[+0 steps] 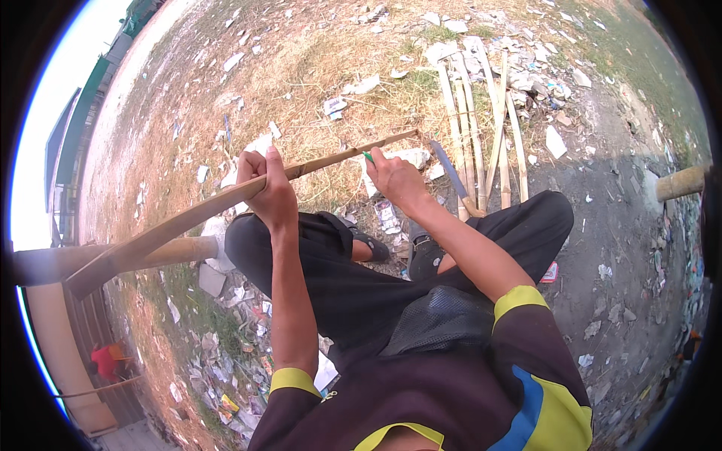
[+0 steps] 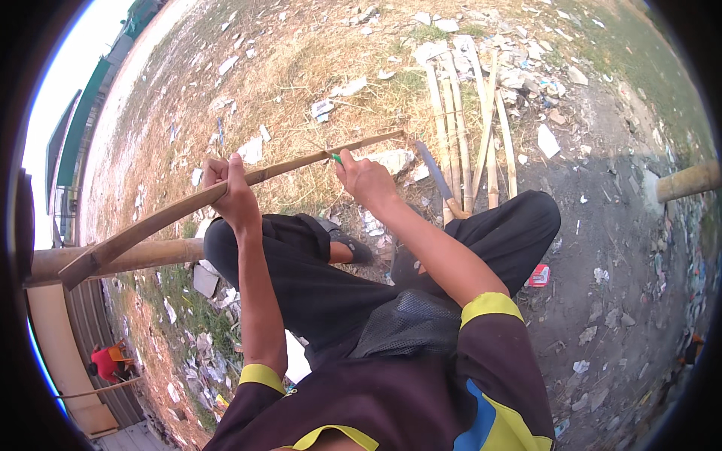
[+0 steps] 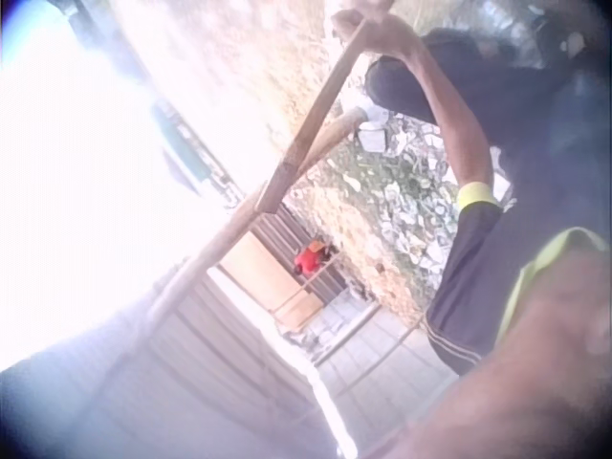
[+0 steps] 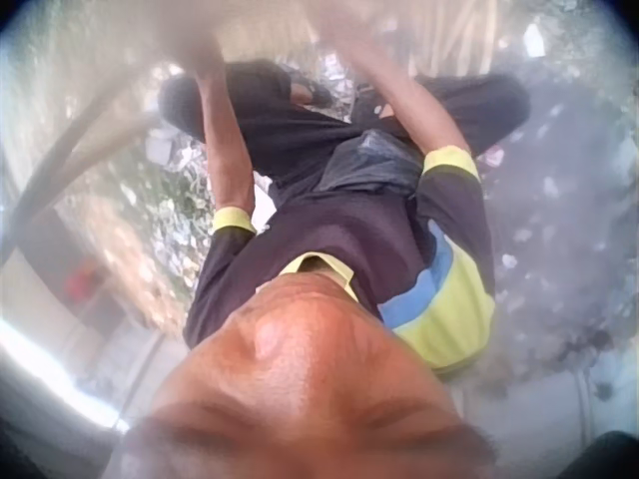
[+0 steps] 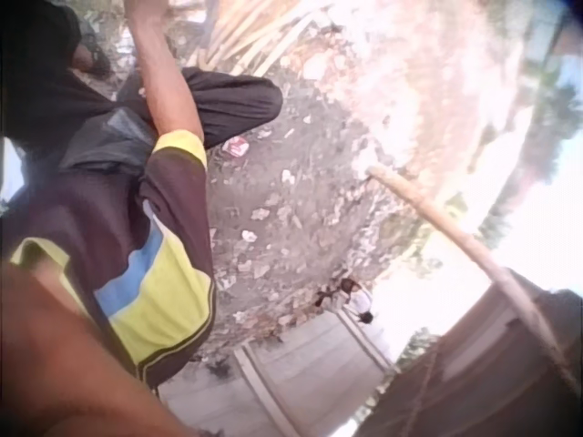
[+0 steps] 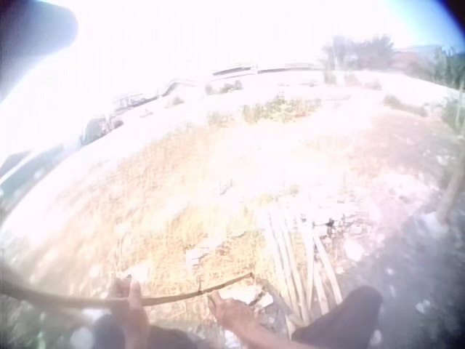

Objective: The person sits on the ground and uses a knife to repeatedly scrape and sharpen the surface of a long bamboo stick. They hold the stick with one hand and draw the knife along its length, occasionally rotating the stick to work on different sides.

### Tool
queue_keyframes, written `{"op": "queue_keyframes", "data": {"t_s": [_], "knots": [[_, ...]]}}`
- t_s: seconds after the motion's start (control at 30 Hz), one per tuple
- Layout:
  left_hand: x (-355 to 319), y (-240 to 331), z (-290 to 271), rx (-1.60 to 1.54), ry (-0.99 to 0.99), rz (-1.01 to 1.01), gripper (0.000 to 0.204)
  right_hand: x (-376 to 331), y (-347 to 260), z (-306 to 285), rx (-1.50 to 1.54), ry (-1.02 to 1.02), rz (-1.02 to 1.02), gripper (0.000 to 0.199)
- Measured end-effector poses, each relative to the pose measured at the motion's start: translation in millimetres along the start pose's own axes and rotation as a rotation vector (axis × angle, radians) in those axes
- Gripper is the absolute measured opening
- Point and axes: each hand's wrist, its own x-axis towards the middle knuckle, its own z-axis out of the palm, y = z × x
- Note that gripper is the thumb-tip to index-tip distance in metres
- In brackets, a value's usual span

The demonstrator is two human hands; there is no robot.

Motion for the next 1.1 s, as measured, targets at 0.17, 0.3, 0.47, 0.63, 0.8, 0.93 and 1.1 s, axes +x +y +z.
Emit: {"op": "queue_keyframes", "data": {"t_s": [0.17, 0.3, 0.47, 0.63, 0.8, 0.93, 1.1], "knots": [[-8, -5, -13, 0.063, 0.018, -0.006, 0.039, -5, -1, 14, -0.041, -0.007, -0.019, 0.025], [-13, -7, -14, 0.063, -0.032, 0.114, 0.038, -21, 77, 41, -0.282, -0.051, 0.192, 0.026], [-16, 15, 17, 0.019, -0.03, 0.107, 0.037, -22, 70, 21, -0.27, -0.126, 0.279, 0.026], [-4, 10, 10, 0.125, -0.046, 0.191, 0.038, -15, 63, 20, -0.264, -0.174, 0.277, 0.022], [-9, 11, 21, 0.053, -0.124, 0.214, 0.04, -2, 153, 75, -0.233, -0.679, 0.556, 0.037], [-16, 13, 12, 0.102, -0.106, 0.207, 0.038, -31, 131, 55, -0.044, -0.453, 0.561, 0.046], [-8, 21, 23, 0.103, -0.101, 0.163, 0.038, -25, 89, 6, 0.13, -0.178, 0.507, 0.044]]}}
